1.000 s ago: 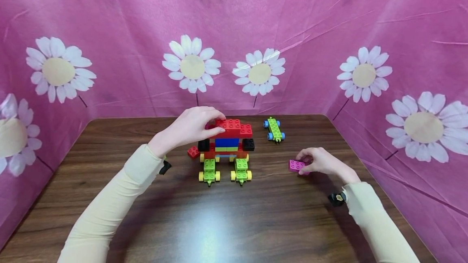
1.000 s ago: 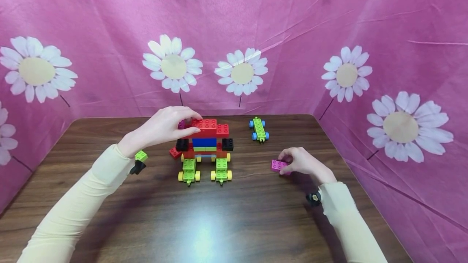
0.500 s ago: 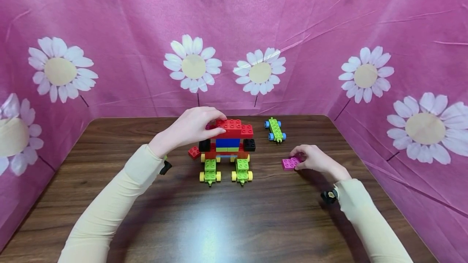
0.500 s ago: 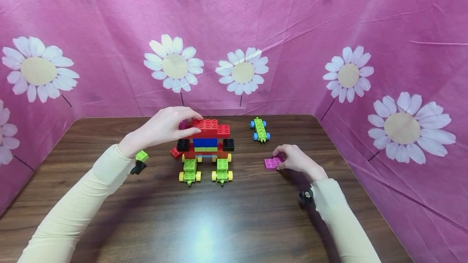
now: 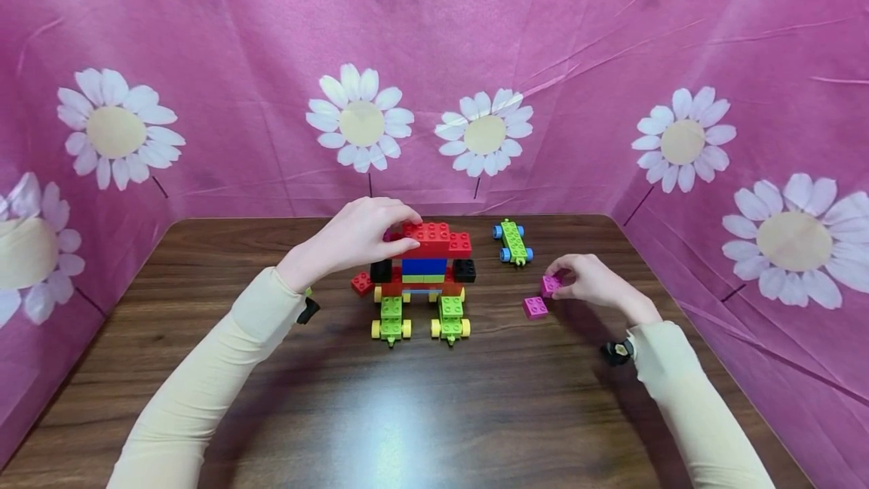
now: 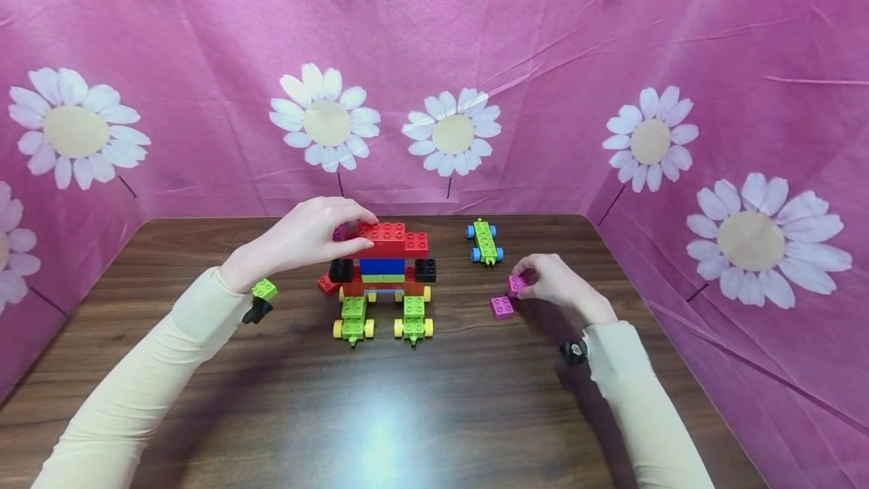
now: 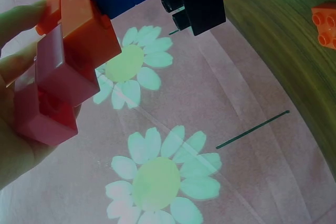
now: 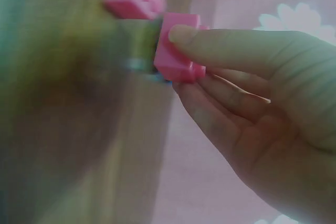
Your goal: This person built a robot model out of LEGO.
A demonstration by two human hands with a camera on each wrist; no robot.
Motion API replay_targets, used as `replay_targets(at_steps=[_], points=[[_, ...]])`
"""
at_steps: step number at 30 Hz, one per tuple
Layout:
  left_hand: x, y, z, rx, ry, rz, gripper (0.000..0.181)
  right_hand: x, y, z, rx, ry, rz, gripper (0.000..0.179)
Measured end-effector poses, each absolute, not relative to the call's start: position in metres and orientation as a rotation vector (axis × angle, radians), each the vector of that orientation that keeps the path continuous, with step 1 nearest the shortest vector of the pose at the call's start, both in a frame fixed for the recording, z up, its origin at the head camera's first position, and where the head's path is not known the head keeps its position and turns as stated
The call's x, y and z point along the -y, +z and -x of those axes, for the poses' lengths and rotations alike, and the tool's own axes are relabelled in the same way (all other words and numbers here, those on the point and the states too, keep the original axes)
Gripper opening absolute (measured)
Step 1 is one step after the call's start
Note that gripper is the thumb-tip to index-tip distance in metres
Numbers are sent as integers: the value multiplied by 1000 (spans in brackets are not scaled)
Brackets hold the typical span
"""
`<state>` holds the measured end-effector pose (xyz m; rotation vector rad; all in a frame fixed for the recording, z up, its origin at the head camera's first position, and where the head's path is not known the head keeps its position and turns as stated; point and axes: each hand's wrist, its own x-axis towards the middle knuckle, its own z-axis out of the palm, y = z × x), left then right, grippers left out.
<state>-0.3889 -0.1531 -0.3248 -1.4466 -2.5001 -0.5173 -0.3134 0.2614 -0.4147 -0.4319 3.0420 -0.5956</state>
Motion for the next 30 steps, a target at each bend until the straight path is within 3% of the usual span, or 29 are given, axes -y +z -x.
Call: replay_targets(at_steps=[17, 30], points=[[139, -312, 384, 2624, -425, 1425, 41, -194, -341, 336, -3183, -547, 719, 32], [120, -306, 386, 2688, -383, 1404, 40, -151, -311, 339, -3095, -780, 829, 36]])
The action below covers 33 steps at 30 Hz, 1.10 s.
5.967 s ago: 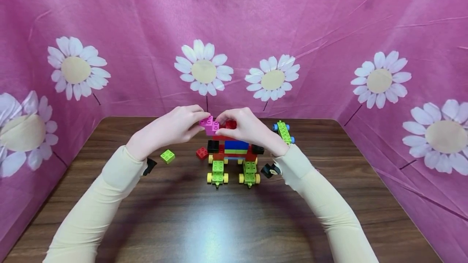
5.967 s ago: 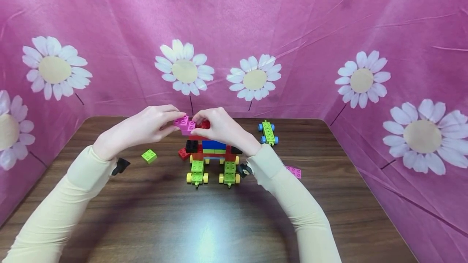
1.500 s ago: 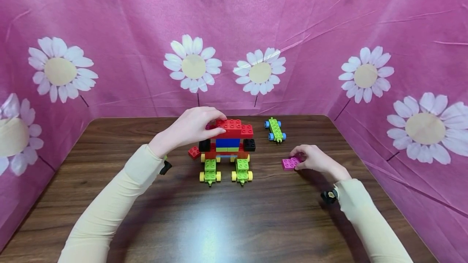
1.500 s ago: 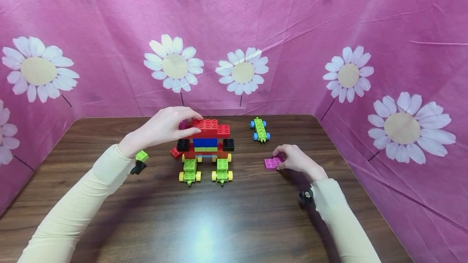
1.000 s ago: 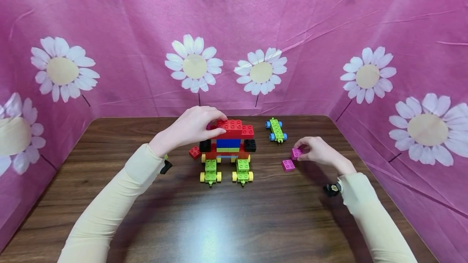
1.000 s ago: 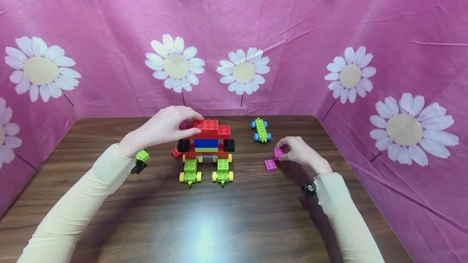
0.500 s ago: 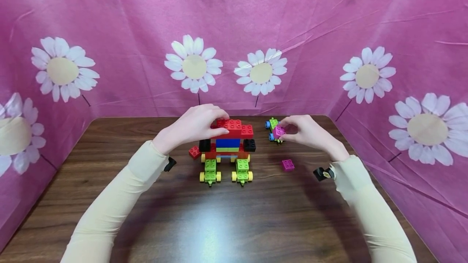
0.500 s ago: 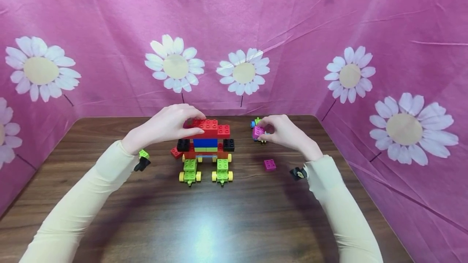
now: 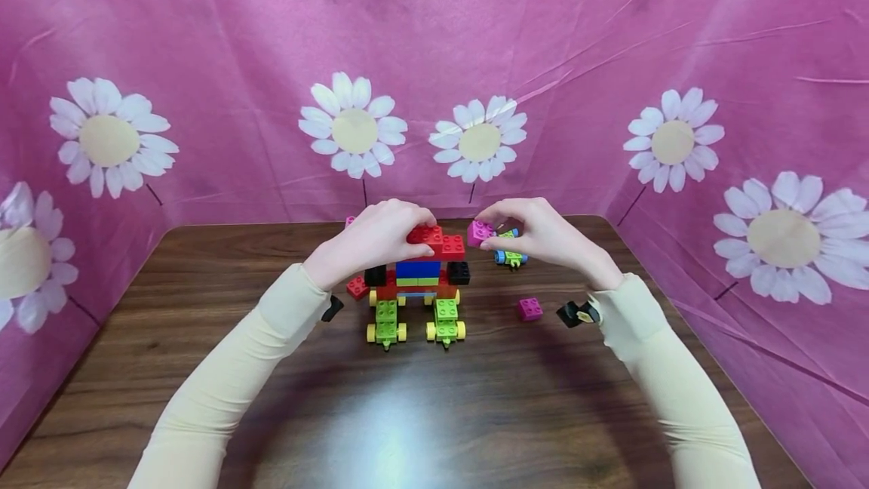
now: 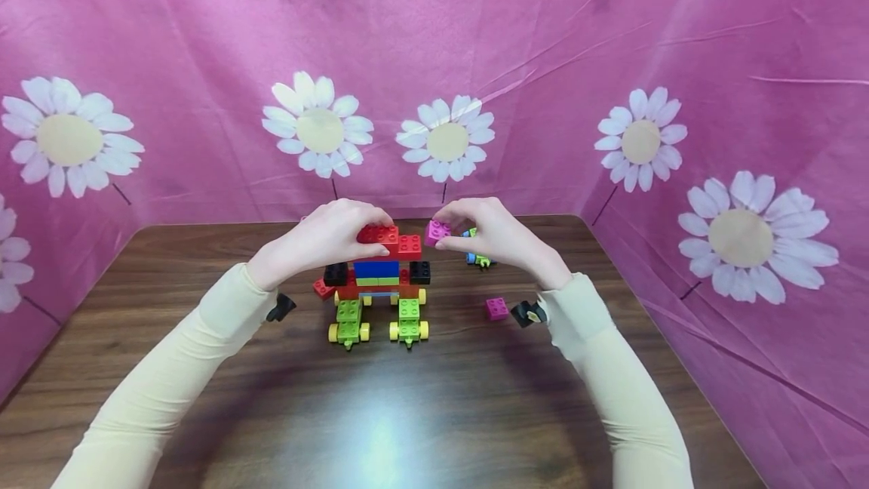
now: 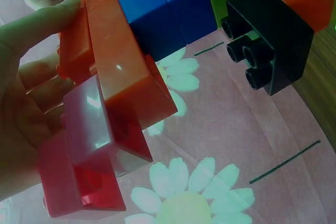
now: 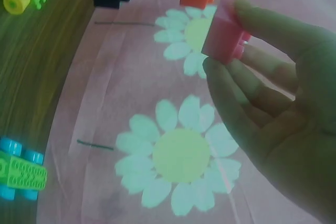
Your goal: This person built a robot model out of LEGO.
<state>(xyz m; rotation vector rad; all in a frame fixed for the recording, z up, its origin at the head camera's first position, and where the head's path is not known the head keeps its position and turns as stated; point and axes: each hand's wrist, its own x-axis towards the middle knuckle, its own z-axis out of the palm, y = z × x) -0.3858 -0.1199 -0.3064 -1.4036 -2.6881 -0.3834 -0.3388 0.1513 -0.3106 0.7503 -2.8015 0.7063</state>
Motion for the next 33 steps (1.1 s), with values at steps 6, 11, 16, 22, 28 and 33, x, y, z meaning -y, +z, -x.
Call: replay_targets(at_steps=[6, 11, 16, 22, 28, 33], points=[[122, -307, 388, 2697, -426, 1399, 41, -140, -311, 342, 2770, 718, -809, 36], [127, -306, 390, 2705, -440, 1393, 41, -136, -313, 343, 2770, 735, -851, 35], [133, -306, 392, 2694, -454, 1406, 38, -134, -313, 344, 2768, 730, -864, 34], [134, -306, 394, 2695, -461, 1400, 37, -133, -312, 345, 2772, 720, -873, 34], [135, -305, 393, 2697, -464, 1392, 36, -130, -312, 346, 2796, 727, -873, 30], [135, -305, 393, 2698, -479, 1389, 36, -128, -309, 347, 2780, 697, -909, 30]])
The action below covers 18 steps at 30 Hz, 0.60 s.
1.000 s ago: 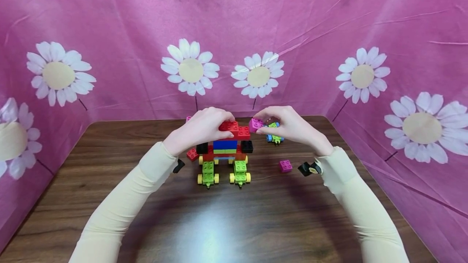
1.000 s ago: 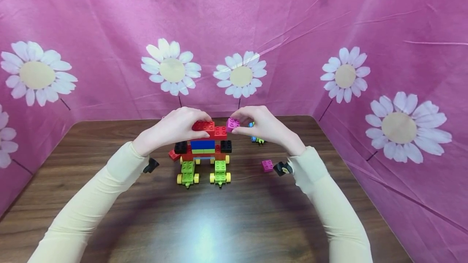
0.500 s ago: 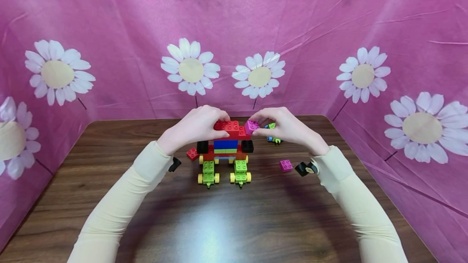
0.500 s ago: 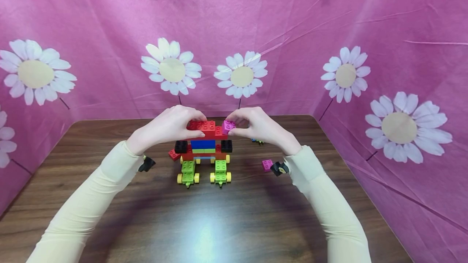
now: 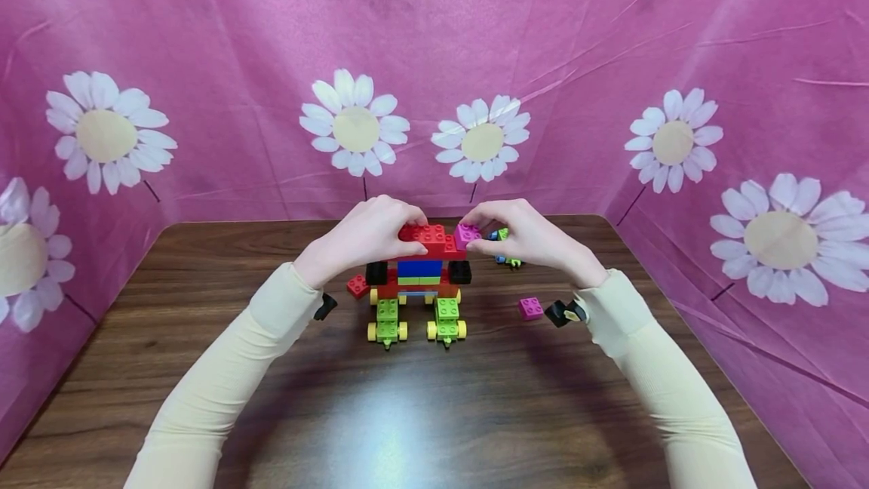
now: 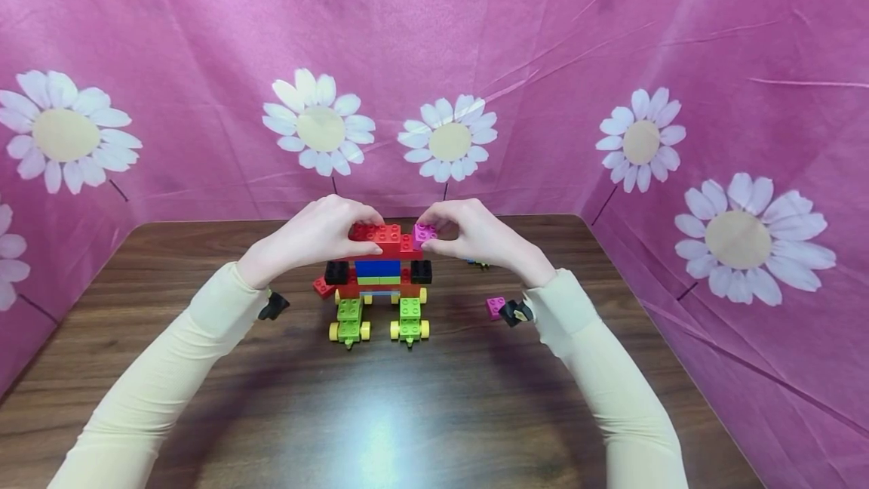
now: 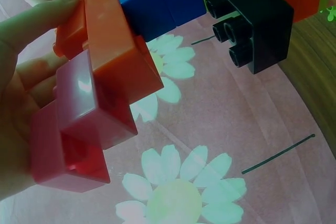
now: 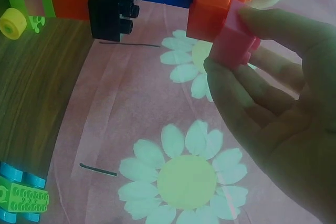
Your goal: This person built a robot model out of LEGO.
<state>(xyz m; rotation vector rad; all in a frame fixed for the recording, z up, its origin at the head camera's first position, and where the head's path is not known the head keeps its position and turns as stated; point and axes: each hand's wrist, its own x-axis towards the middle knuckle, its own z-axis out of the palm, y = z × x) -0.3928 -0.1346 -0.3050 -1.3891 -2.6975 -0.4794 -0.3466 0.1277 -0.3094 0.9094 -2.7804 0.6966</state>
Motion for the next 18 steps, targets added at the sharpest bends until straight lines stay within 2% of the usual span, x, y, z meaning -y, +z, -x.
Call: replay_targets(at_steps=[18], points=[[134, -305, 393, 2704, -530, 1399, 36, -121, -303, 344, 2787, 628, -926, 28]])
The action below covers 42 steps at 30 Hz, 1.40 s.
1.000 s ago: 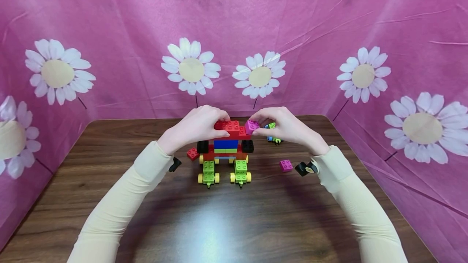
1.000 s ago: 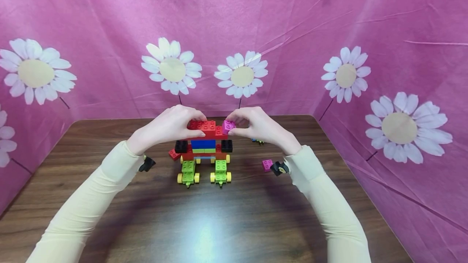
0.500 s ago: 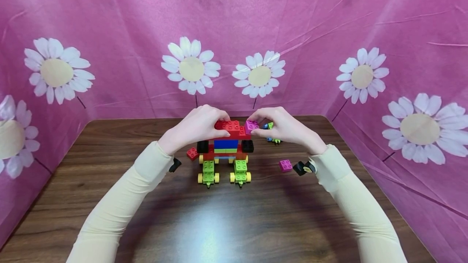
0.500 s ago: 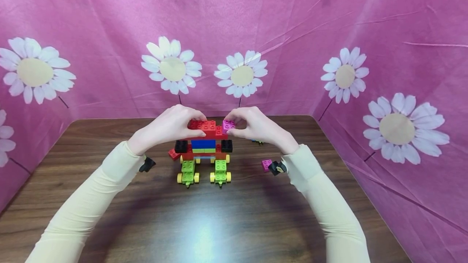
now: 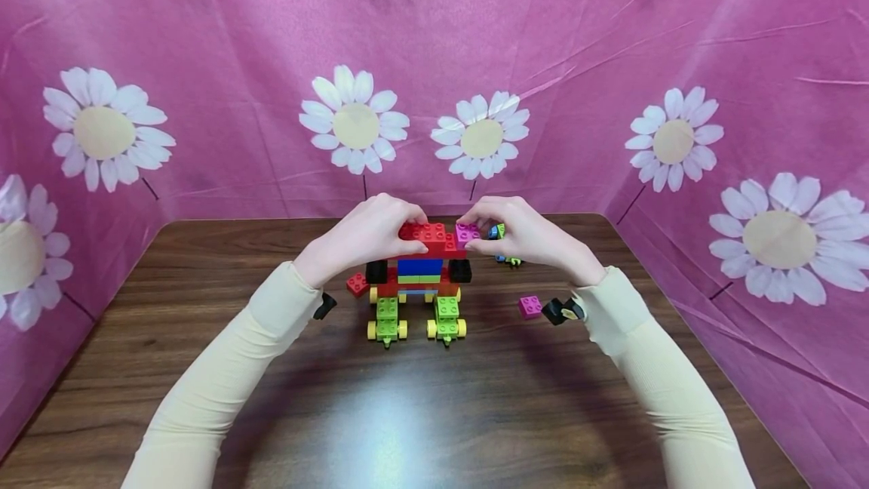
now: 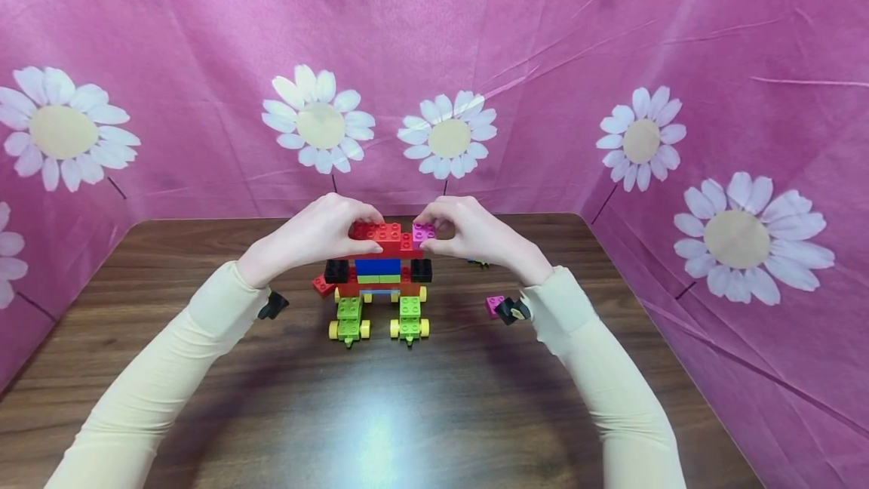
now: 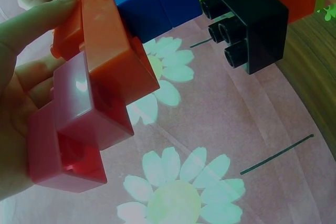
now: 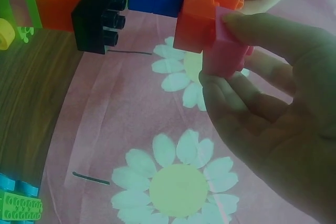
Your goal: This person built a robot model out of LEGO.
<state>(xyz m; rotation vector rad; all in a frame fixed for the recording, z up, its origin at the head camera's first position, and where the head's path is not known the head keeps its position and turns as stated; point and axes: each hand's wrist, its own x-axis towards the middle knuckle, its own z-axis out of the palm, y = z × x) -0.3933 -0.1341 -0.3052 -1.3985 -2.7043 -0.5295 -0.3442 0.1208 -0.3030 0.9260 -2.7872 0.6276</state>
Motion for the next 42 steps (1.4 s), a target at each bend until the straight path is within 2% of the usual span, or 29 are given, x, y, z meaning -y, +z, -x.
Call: replay_targets(at_steps=[28, 37, 42], points=[[132, -305, 392, 2715, -470, 1373, 36, -126, -313, 341, 2752, 684, -861, 36], [130, -304, 395, 2722, -466, 1361, 38, -149, -324, 342, 2684, 718, -874, 35], [130, -304, 398, 2720, -465, 1362, 38, -175, -341, 339, 2721, 741, -820, 31]])
